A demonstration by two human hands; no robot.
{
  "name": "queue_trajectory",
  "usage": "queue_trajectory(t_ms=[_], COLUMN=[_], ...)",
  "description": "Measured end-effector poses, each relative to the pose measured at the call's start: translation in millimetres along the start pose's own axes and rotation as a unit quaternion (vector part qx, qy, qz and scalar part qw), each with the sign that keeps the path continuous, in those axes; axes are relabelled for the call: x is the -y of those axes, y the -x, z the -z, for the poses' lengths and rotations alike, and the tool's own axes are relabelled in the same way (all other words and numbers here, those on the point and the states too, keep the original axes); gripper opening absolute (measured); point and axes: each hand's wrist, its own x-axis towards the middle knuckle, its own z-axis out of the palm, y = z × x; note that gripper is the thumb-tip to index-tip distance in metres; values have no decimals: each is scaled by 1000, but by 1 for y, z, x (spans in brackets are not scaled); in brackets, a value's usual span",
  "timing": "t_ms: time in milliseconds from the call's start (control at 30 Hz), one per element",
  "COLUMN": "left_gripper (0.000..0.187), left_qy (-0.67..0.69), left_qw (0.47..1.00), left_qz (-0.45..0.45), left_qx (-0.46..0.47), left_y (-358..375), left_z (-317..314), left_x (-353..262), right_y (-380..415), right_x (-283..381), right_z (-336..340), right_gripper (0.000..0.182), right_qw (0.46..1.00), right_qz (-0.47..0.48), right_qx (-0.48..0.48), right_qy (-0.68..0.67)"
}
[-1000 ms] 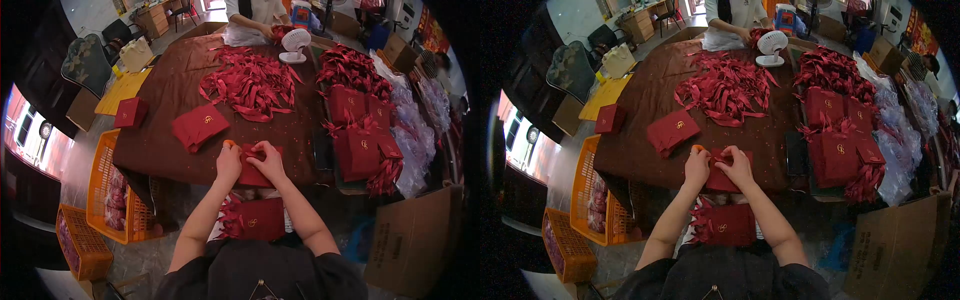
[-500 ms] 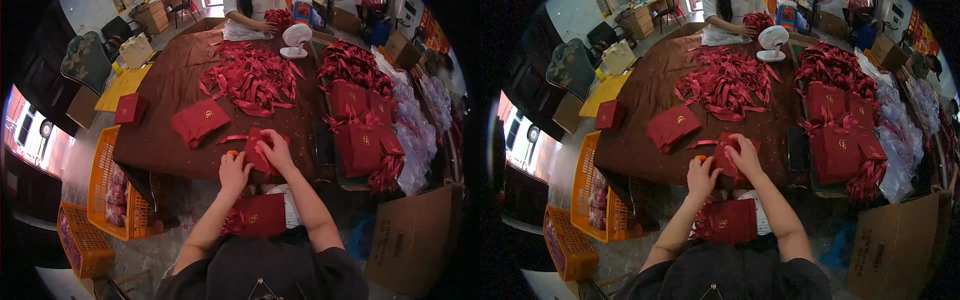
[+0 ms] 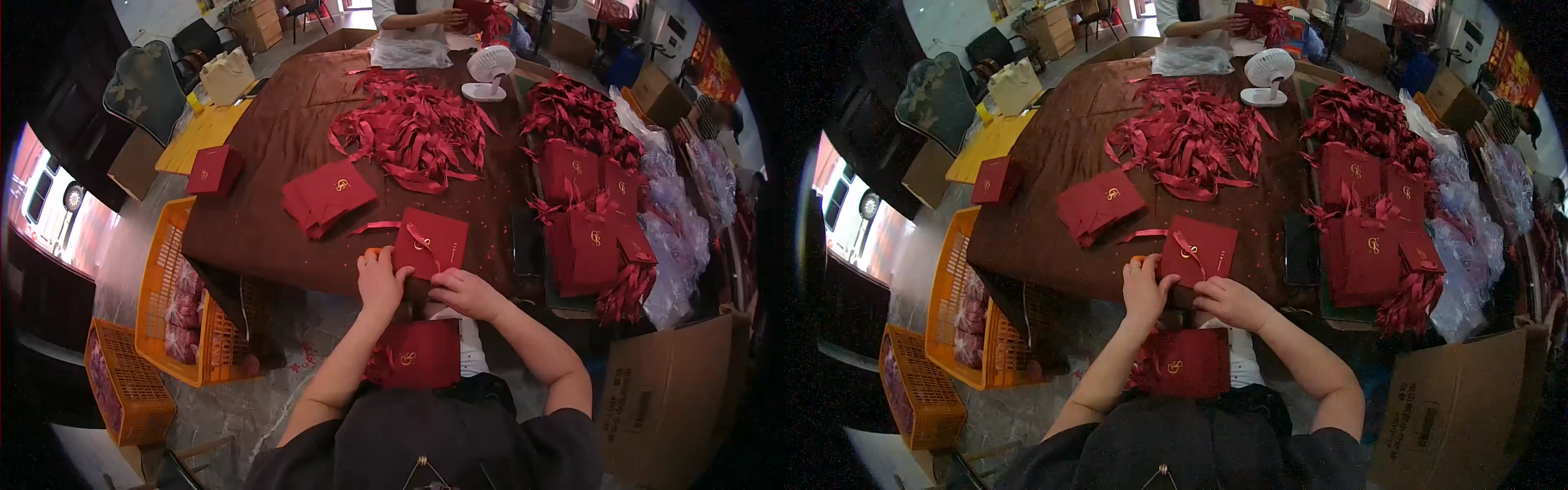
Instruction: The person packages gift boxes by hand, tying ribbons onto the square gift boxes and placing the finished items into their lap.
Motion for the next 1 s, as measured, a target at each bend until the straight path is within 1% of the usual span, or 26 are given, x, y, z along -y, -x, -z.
queue_trajectory(t_ms=[33,67,100,167,200,233,300,400,467,600,667,767,833,867,933,1000], left_gripper=[57,53,53,48,48,45,42,39,36,38,37,36,36,35,36,36], left_qy=[15,37,37,66,66,73,79,101,105,107,103,125,130,135,135,135], left_qw=[1000,999,999,997,997,997,996,994,993,992,990,989,989,988,989,990], left_qz=[9,-10,-10,24,24,32,38,38,23,31,-9,-6,-8,-10,-8,-6], left_qx=[-2,-38,-38,-25,-24,-23,-22,-17,-53,-57,-93,-78,-75,-73,-56,-41], left_y=[0,1,0,-2,-2,-3,-4,-4,-1,1,3,4,5,4,4,3], left_z=[0,-3,-1,1,1,0,2,0,-3,-7,-12,-6,-5,-5,-5,-5], left_x=[-2,0,-2,-6,-7,-8,-6,-2,0,2,8,5,7,8,11,14], right_y=[-8,-21,-29,-41,-50,-55,-64,-73,-74,-74,-76,-79,-80,-79,-80,-81], right_x=[7,12,13,15,14,12,7,3,0,0,0,0,-2,-2,3,3], right_z=[7,12,10,4,-1,-9,-23,-38,-44,-49,-52,-53,-57,-58,-59,-61], right_gripper=[17,16,16,13,12,12,12,12,11,12,12,11,11,11,11,11], right_qw=[996,985,985,956,943,942,928,930,933,942,946,946,940,939,929,926], right_qz=[-54,-74,-74,-188,-202,-202,-239,-241,-241,-211,-196,-211,-234,-234,-259,-260], right_qx=[-48,-130,-130,-206,-252,-253,-276,-273,-266,-260,-257,-246,-245,-246,-256,-268], right_qy=[-54,-90,-90,-85,-84,-86,-71,-55,-37,2,13,2,-44,-43,-60,-58])
